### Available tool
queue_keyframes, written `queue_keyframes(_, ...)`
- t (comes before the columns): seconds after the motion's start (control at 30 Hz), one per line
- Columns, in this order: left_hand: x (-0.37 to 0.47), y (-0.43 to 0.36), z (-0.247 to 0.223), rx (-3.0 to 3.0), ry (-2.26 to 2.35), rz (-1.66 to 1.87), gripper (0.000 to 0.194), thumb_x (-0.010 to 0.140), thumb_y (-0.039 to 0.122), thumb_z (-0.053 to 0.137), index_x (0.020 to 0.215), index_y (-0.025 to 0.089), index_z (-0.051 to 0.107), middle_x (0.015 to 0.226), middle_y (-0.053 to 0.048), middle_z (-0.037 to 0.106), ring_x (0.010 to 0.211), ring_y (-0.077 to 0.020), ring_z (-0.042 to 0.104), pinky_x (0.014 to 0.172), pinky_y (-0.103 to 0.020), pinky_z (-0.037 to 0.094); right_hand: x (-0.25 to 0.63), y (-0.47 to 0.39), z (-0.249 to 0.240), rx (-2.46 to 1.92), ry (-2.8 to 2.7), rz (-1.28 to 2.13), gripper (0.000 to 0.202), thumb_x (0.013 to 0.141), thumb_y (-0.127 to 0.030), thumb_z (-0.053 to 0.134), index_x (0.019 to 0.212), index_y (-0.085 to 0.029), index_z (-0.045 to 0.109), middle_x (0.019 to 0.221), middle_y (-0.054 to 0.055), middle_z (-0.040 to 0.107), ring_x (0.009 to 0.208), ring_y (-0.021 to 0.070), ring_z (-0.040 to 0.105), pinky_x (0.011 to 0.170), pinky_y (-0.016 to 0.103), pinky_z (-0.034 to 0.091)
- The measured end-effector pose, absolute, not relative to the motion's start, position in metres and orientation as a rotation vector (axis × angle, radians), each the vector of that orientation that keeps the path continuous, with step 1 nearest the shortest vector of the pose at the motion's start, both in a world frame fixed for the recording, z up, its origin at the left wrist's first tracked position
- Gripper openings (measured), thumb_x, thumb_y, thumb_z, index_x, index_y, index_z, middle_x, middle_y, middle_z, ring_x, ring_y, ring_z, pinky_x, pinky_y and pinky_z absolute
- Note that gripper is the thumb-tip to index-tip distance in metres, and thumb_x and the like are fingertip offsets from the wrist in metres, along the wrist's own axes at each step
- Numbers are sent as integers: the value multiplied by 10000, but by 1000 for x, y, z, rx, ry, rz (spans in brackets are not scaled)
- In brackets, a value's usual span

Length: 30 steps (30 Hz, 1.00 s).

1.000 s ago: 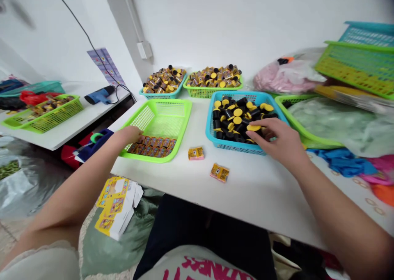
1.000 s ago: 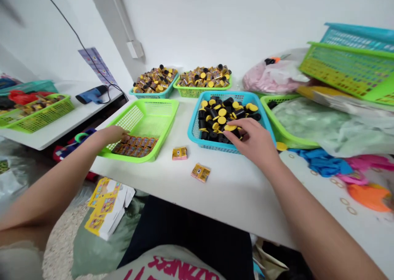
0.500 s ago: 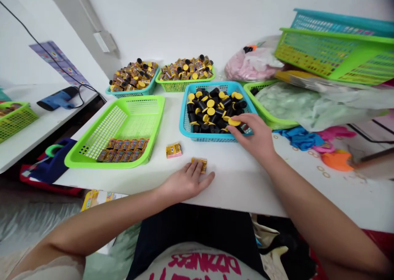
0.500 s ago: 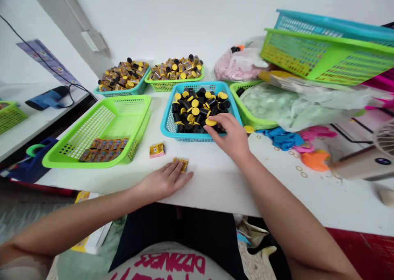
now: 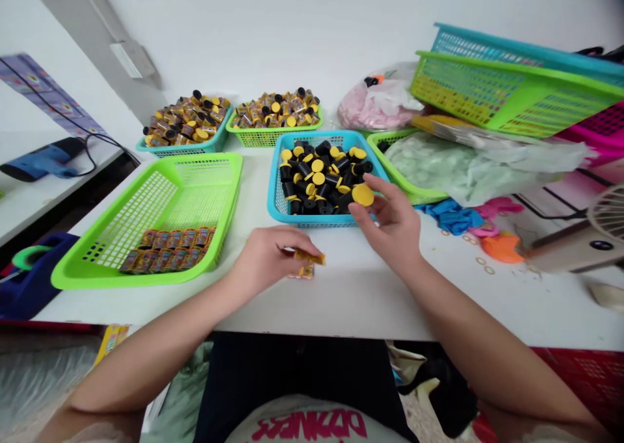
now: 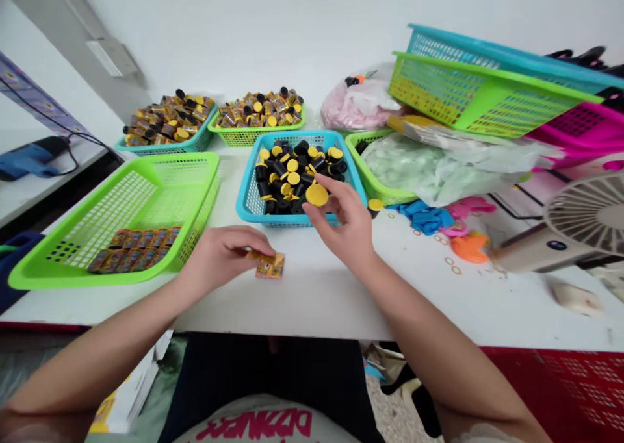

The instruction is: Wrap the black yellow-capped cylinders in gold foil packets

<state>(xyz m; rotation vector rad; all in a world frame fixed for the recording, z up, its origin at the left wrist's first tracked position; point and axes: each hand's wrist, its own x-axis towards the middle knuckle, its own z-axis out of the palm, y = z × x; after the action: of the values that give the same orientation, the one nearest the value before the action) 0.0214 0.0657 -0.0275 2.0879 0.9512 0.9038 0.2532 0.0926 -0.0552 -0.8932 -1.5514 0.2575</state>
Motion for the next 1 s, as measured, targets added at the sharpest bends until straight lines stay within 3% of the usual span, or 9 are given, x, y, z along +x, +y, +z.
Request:
queue_keyframes(0.07,30,75,-30,1834,1016,915,159,812,332,749,811,174,765,762,-42,761,687,-159,730,619,-211,585,248,88,-55,-832,-1500,467,411,889,-358,682,1288,-312,593,1188,68,608,676,126,638,606,325,586)
queue_keyframes(0.17,37,81,-47,1554,1010,856,374,849,527,675,885,161,745,734,-43,760,678,-188,752,609,-252,623,244,85,-54,-766,-1448,772,302,904,-366,669,1199,-312,633,996,20,628,607,114,645,581,316,586)
queue_keyframes(0.27,35,80,-66,1453,966,797,463,822,604,664,881,148,722,819,-71,777,775,-228,770,660,-295,651,244,84,-55,-726,-1366,1091,248,901,-404,673,1114,-280,650,804,-20,631,586,118,639,574,299,579)
queue_keyframes(0.33,32,79,-74,1432,945,756,495,817,630,651,872,142,712,843,-90,782,779,-237,772,681,-311,656,244,84,-57,-721,-1312,1232,240,901,-420,672,1074,-254,667,784,-17,651,592,114,636,563,278,564)
queue_keyframes(0.6,25,79,-75,1351,736,765,494,849,600,646,919,122,747,879,-111,775,847,-233,768,759,-313,650,239,81,-57,-761,-1371,1338,225,891,-396,695,1026,-217,713,750,-7,674,576,88,615,554,235,509)
queue_keyframes(0.73,23,81,-72,1412,722,813,497,873,559,640,1160,163,728,852,-75,781,835,-218,767,786,-323,643,243,83,-52,-848,-1515,1292,203,877,-339,714,1037,-216,704,672,-30,612,551,79,560,516,220,474)
queue_keyframes(0.93,24,81,-70,1606,850,850,609,774,369,783,1341,213,627,1090,-70,763,739,-189,739,601,-270,624,248,81,-45,-761,-1773,1184,330,759,-169,799,1066,-273,735,1061,22,587,723,67,589,630,221,537)
queue_keyframes(1.0,24,81,-71,1616,775,847,711,763,312,794,1423,233,543,1199,-86,726,835,-203,739,678,-297,638,248,79,-47,-751,-1823,1249,357,768,-188,789,1110,-276,732,1126,41,573,762,83,608,677,251,570)
